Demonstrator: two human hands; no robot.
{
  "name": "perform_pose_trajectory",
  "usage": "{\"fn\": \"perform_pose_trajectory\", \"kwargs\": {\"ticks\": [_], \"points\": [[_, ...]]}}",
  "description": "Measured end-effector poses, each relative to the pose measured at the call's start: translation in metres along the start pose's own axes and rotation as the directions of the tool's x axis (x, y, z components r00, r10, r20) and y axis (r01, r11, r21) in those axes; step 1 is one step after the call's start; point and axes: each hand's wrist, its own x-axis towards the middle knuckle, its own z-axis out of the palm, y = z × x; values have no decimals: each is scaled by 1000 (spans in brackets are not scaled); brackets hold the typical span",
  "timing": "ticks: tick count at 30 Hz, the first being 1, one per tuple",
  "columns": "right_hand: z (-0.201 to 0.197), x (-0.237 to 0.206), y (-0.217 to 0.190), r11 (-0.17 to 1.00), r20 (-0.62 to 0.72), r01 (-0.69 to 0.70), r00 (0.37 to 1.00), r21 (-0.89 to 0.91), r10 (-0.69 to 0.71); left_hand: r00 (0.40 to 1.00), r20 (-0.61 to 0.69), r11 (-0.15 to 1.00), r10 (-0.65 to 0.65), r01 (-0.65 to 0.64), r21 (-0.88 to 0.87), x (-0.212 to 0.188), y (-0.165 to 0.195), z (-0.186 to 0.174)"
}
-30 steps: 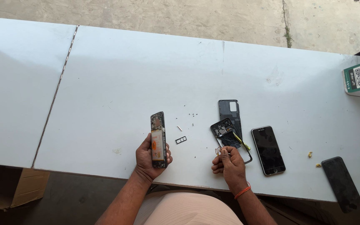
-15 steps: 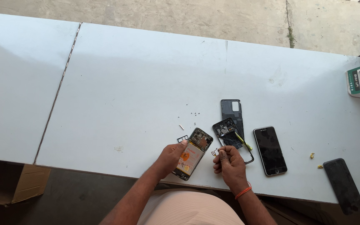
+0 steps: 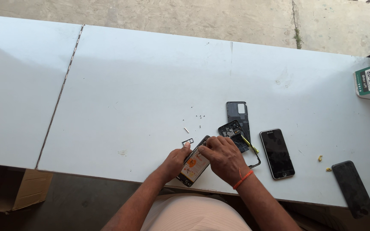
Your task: The person disassembles a smartphone on a white table, removing the back cover, battery, and internal components using a screwdriver and prying tool. They handle the motherboard and other parts, placing them on the table while continuing to work on the device.
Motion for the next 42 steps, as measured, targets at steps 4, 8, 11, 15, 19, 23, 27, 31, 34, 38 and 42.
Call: {"fn": "perform_pose_trajectory", "kwargs": {"ticks": [4,8,11,15,19,23,27,31,34,38,42], "points": [[7,5,2,1000,32,27,999,5,-27,999,1,997,38,-38,73,-2,-2,2],[9,8,3,1000,75,24,997,-9,-23,999,3,996,51,-51,71,-1,-5,4],[7,11,3,1000,100,9,995,5,-9,999,4,996,44,-44,79,0,-6,4],[2,14,0,999,139,-25,990,30,21,999,7,993,37,-37,108,0,-6,4],[-1,17,-2,998,134,-28,991,51,20,999,17,993,43,-44,108,0,-4,4],[-6,11,1,992,17,-58,998,116,56,1000,5,997,11,-12,80,-2,-2,4],[-8,-11,1,969,-234,-76,963,235,132,1000,-15,1000,7,-6,29,-4,-1,1],[-1,-37,-15,966,-165,-104,976,235,145,1000,8,997,-22,23,-79,-4,2,-2],[4,-46,-28,963,-166,-95,976,253,140,999,13,979,-49,50,-196,-5,6,-4],[5,-42,-33,962,-89,-128,984,241,153,998,19,959,-60,63,-276,-8,13,-7],[3,-34,-32,959,34,-166,986,230,162,997,32,948,-66,72,-310,-9,18,-9]]}}
